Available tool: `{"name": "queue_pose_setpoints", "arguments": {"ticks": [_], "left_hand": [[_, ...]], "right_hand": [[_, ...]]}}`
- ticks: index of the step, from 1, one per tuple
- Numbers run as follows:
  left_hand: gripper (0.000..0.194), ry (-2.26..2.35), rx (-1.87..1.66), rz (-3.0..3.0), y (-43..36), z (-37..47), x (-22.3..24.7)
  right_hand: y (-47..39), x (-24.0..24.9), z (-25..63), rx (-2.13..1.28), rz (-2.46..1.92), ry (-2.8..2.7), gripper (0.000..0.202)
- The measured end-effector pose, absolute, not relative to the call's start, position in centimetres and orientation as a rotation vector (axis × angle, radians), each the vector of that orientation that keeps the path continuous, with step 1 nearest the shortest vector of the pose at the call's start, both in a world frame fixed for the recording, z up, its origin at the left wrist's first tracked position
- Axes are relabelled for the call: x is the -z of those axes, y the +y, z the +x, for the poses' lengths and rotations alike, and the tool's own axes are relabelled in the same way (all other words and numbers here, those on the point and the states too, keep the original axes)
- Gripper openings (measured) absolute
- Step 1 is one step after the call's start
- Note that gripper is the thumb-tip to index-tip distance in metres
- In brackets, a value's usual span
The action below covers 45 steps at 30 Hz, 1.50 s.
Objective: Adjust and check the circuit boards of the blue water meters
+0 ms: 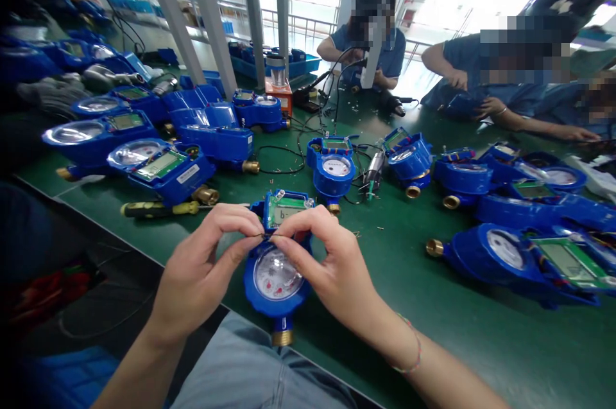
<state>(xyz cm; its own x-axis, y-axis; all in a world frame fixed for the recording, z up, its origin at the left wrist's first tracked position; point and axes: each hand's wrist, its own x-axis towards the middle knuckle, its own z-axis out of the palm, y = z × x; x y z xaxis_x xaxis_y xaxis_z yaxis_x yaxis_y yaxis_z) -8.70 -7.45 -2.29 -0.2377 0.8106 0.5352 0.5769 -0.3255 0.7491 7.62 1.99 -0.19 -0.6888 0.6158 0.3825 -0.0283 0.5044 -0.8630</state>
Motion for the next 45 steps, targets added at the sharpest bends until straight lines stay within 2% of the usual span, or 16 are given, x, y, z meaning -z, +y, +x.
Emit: {"name": "queue_pose_setpoints", "arguments": {"ticks": [6,45], "left_hand": [[0.01,1.65,-1.637,1.666,-7.3,-8.61,2.71],[0.017,1.809,-1.605,2.113,-6.91,-8.15,2.2]], "right_hand": [[1.86,0.19,7.67,-1.132,-0.621,-2.152,0.004],[1.93,-0.32,7.57,-1.227,-0.525,-2.204,0.01]]}}
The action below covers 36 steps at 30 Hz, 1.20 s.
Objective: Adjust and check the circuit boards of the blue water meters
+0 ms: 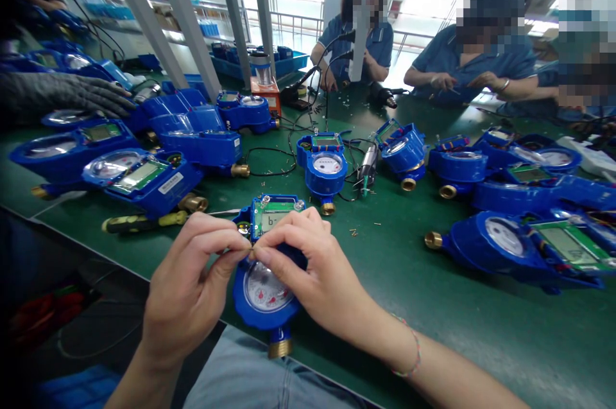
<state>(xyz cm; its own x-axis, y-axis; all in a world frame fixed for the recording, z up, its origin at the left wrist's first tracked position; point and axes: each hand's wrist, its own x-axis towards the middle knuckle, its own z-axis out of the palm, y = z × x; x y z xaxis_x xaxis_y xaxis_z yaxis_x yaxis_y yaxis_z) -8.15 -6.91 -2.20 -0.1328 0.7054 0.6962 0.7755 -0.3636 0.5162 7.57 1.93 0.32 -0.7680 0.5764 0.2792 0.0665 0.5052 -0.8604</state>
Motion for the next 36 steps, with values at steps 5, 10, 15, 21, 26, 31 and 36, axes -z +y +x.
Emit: {"name": "queue_pose_setpoints", "arguments": {"ticks": [5,10,15,21,26,31,36], "left_hand": [[0.018,-1.687,1.517,-2.068,-7.06,-8.76,1.89],[0.015,-1.642,1.434,-2.05,-6.87,-8.69,1.97],[0.016,-1.628,1.458,-2.022,-6.61,-8.27,2.07],[0.018,-1.644,1.645,-2.017,-6.68,-8.55,2.08],[0.017,-1.631,1.633,-2.013,-6.69,-8.71,2.29],[0.017,-1.612,1.609,-2.018,-6.57,-8.69,2.44],[0.018,-1.577,1.597,-2.011,-6.3,-8.43,2.6]], "right_hand": [[1.91,-0.43,7.52,-1.23,-0.535,-2.209,0.011],[1.89,-0.28,7.47,-1.209,-0.543,-2.213,0.01],[1.86,-0.21,7.54,-1.21,-0.545,-2.195,0.011],[1.93,-0.2,7.6,-1.245,-0.555,-2.186,0.012],[1.95,-0.22,7.55,-1.252,-0.553,-2.169,0.012],[1.99,-0.26,7.5,-1.278,-0.556,-2.153,0.012],[1.94,-0.22,7.54,-1.312,-0.558,-2.143,0.013]]}}
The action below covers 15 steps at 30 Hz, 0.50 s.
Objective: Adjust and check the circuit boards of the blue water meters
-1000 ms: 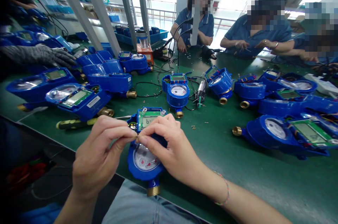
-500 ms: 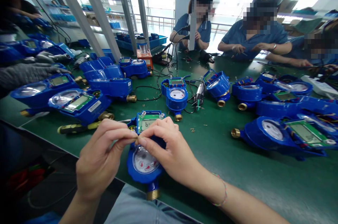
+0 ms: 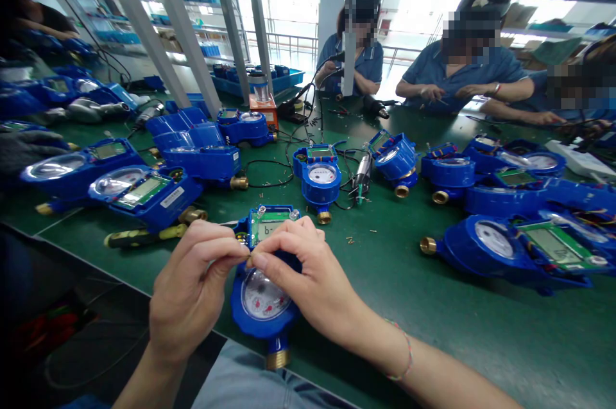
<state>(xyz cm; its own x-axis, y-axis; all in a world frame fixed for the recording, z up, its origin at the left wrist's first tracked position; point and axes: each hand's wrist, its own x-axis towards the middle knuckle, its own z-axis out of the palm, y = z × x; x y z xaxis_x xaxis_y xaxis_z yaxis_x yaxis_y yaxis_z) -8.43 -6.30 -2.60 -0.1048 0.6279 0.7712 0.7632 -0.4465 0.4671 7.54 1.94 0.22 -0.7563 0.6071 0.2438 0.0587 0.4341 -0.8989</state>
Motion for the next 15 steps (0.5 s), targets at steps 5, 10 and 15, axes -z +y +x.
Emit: {"name": "queue_pose_setpoints", "arguments": {"ticks": [5,10,15], "left_hand": [[0.018,-1.498,1.543,-1.966,-5.94,-8.19,3.09],[0.022,-1.43,1.627,-1.914,-5.75,-8.06,3.26],[0.019,-1.494,1.717,-1.907,-5.79,-8.14,3.29]], "right_hand": [[1.93,-0.27,7.52,-1.327,-0.571,-2.131,0.014],[2.05,-0.32,7.57,-1.379,-0.579,-2.106,0.015],[2.12,-0.3,7.76,-1.403,-0.58,-2.098,0.016]]}}
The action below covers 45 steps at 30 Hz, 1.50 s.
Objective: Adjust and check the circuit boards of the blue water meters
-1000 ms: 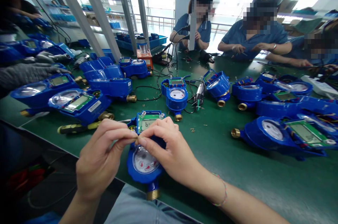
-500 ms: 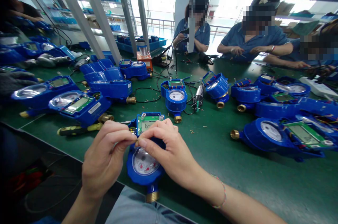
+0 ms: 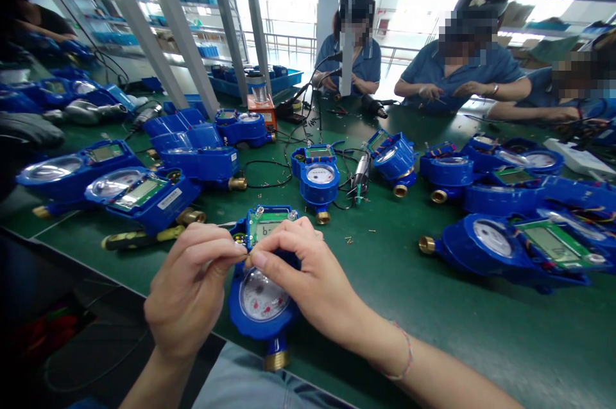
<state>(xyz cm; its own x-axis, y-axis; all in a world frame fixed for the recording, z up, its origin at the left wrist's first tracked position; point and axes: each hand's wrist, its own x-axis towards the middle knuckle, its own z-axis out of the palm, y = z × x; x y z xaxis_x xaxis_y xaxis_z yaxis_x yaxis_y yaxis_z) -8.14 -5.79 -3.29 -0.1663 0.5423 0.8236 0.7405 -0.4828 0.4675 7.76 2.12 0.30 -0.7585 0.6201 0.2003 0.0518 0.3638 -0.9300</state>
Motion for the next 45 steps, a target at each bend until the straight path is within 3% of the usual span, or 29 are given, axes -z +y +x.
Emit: {"name": "queue_pose_setpoints", "arguments": {"ticks": [34,45], "left_hand": [[0.019,-1.393,1.565,-1.843,-5.4,-7.94,3.31],[0.014,-1.672,1.625,-1.915,-5.69,-8.54,3.39]], "right_hand": [[2.03,-0.6,7.68,-1.364,-0.606,-2.093,0.018],[2.05,-0.35,7.49,-1.301,-0.621,-2.105,0.017]]}}
